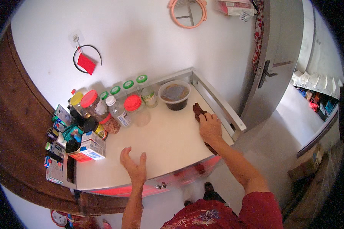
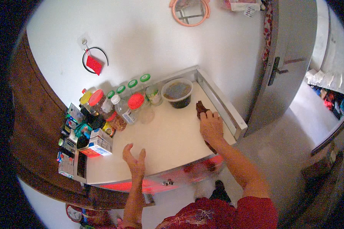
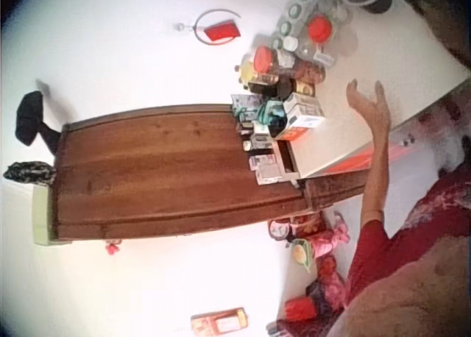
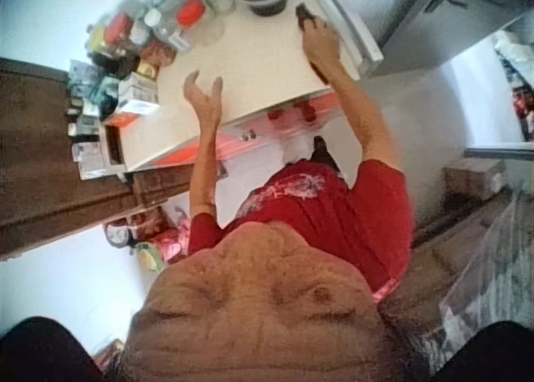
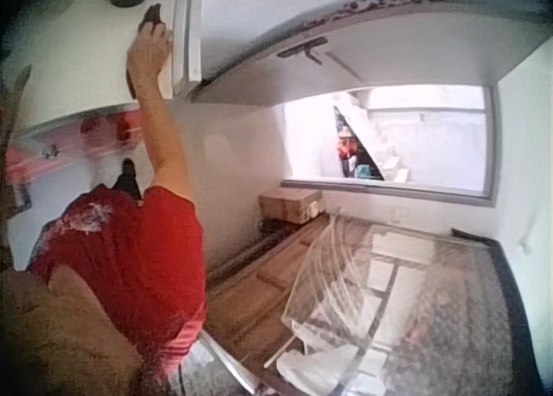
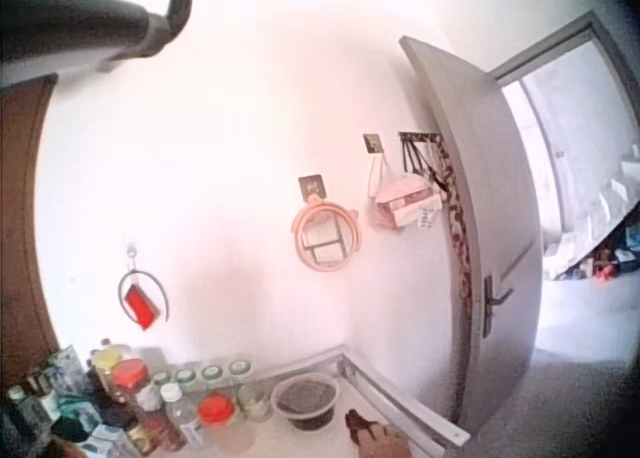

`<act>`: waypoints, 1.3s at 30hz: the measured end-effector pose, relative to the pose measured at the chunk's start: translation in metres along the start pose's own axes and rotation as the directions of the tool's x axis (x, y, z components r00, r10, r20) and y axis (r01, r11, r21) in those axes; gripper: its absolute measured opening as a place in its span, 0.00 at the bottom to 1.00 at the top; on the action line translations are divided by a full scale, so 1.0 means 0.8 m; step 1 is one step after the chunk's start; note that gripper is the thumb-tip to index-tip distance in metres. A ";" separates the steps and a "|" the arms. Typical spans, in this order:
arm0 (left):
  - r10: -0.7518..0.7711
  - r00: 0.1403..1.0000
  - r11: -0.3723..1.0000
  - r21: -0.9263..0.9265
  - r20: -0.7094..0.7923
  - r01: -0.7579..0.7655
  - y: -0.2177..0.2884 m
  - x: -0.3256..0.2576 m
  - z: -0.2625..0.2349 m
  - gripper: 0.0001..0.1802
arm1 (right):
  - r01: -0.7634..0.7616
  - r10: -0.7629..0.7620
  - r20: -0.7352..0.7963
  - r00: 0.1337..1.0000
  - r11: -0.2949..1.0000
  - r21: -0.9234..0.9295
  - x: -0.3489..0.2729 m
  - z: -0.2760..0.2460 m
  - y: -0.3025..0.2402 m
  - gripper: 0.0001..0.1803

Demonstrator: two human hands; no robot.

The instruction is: The person wipes a white wall and door frame with a cloth, then moves to a cabinet and wipes its surface and several plastic containers. The person handles the containers one at a time, wiping them before placing them back.

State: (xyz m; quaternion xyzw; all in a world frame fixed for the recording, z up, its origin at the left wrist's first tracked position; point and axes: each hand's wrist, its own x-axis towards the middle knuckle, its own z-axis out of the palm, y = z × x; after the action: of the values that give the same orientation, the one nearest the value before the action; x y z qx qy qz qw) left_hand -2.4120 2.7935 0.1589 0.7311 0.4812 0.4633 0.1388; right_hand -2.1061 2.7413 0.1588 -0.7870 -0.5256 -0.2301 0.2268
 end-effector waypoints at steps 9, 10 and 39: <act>-0.131 0.891 0.869 -0.382 0.434 0.314 0.056 0.117 0.175 0.59 | -0.164 0.165 -0.004 0.986 0.981 0.100 0.108 0.092 0.016 0.07; -0.107 0.912 0.876 -0.396 0.397 0.275 0.049 0.129 0.191 0.60 | -0.203 0.205 0.001 0.979 0.969 0.137 0.117 0.101 0.015 0.07; -0.107 0.969 0.934 -0.312 0.224 0.175 0.064 -0.005 0.044 0.61 | 0.412 -0.566 0.082 0.820 0.684 0.602 -0.001 -0.013 -0.015 0.14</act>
State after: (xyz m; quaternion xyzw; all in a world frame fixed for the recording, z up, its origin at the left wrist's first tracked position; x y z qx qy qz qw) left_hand -2.3542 2.7735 0.1714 0.7044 0.4317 0.4488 0.3406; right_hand -2.1189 2.7384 0.1676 -0.5369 -0.7865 -0.0126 0.3050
